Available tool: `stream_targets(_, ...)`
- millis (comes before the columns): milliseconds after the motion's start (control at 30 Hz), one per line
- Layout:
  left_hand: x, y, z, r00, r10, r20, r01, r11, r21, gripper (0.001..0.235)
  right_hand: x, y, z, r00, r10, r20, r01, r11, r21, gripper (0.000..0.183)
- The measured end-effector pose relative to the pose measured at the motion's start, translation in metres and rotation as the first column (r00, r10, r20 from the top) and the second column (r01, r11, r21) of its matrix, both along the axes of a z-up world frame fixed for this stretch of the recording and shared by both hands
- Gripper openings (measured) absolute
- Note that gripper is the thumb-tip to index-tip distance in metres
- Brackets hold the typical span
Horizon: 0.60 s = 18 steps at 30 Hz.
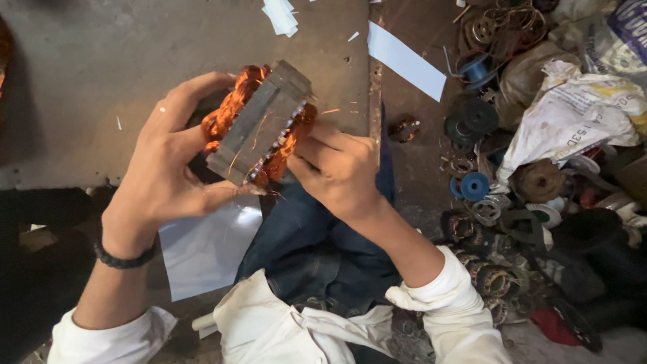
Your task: The person assembles a motor stator by winding copper wire coils and inserting insulation strips into the metal core slots. They use a wooden wedge to pack the wires and scissors to cut the white insulation material, handling the component on a workbench.
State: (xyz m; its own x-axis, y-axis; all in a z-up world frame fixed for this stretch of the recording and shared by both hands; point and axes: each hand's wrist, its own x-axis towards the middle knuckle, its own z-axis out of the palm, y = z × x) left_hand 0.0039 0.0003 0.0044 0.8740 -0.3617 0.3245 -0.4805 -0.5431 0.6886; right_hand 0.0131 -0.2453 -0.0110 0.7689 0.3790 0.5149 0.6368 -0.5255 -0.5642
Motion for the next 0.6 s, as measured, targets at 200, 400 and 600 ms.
stream_targets(200, -0.021, -0.032, 0.005, 0.982, 0.191, 0.001, -0.181, 0.934, -0.309, 0.116, -0.001, -0.005, 0.003, 1.000, 0.002, 0.031, -0.001, 0.999, -0.051, 0.013)
stream_targets(400, -0.030, -0.064, -0.035, 0.908, 0.400, -0.123, -0.401, 0.748, -0.528, 0.109, -0.005, -0.008, 0.008, 0.998, 0.016, -0.054, -0.017, 1.000, -0.026, 0.013)
stream_targets(600, -0.023, -0.060, -0.037, 0.929, 0.349, -0.123, -0.354, 0.742, -0.570, 0.092, 0.001, -0.002, 0.009, 0.998, 0.026, -0.056, -0.025, 1.000, 0.014, 0.014)
